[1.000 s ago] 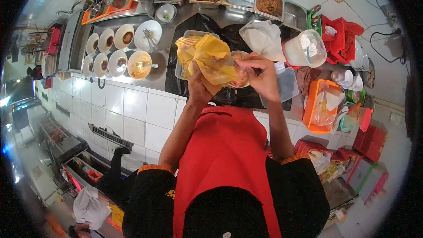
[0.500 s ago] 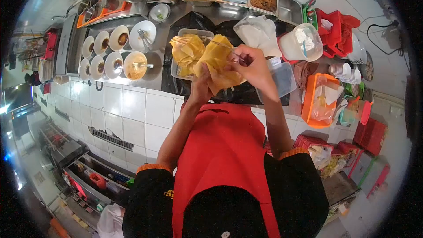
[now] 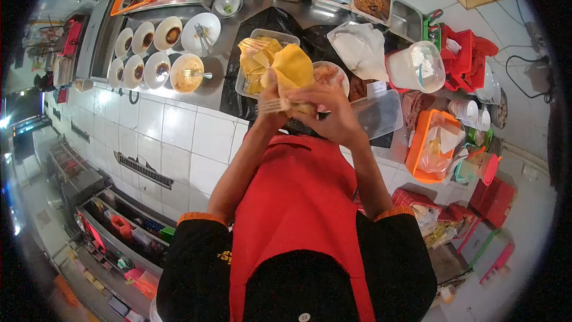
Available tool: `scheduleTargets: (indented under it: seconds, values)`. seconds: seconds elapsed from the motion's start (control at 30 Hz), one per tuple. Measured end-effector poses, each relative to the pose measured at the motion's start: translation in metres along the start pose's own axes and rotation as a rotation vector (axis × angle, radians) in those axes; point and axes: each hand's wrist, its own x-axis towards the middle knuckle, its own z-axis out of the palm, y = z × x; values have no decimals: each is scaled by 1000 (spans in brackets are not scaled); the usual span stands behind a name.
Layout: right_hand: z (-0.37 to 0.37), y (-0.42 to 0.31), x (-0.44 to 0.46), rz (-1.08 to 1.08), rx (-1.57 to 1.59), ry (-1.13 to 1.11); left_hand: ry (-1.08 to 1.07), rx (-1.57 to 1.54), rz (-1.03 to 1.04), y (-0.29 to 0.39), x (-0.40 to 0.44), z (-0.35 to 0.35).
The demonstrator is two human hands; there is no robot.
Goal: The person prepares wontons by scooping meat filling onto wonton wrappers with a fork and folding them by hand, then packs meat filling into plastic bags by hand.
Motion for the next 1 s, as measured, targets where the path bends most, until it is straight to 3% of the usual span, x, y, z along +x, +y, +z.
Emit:
scheduleTargets:
  seconds: [0.03, 0.07, 0.1, 0.2, 0.27, 0.3, 0.37, 0.63, 0.73, 0.9, 1.0]
  values:
    - [-4, -2, 0, -1, 2, -9, -150, -197, -102, 8, -1, -7]
    - [-14, -3, -2, 83, 75, -59, -7, -147, -106, 14, -2, -14]
    - [-25, -1, -6, 169, 147, -107, -3, -152, -104, 21, -6, -18]
    - [-38, 71, -21, 394, 189, 132, 40, -119, -34, 38, -18, -30]
    - [-39, 122, -36, 591, -508, -3, 62, -88, -8, 45, -22, -50]
    - [-32, 136, -39, 594, -512, -4, 84, -52, 23, 45, -23, -56]
    - [-15, 150, -38, 860, -769, -4, 172, 36, 72, 45, -29, -51]
    - [-4, 139, -17, 738, -824, -28, 78, -179, -44, 30, -39, -88]
    - [-4, 133, -9, 796, -774, 31, 128, -140, -49, 28, -42, -85]
    - [2, 145, -7, 752, -797, -110, 104, -149, -43, 28, -41, -91]
    - [3, 145, -2, 755, -841, -73, 90, -144, -35, 30, -43, -91]
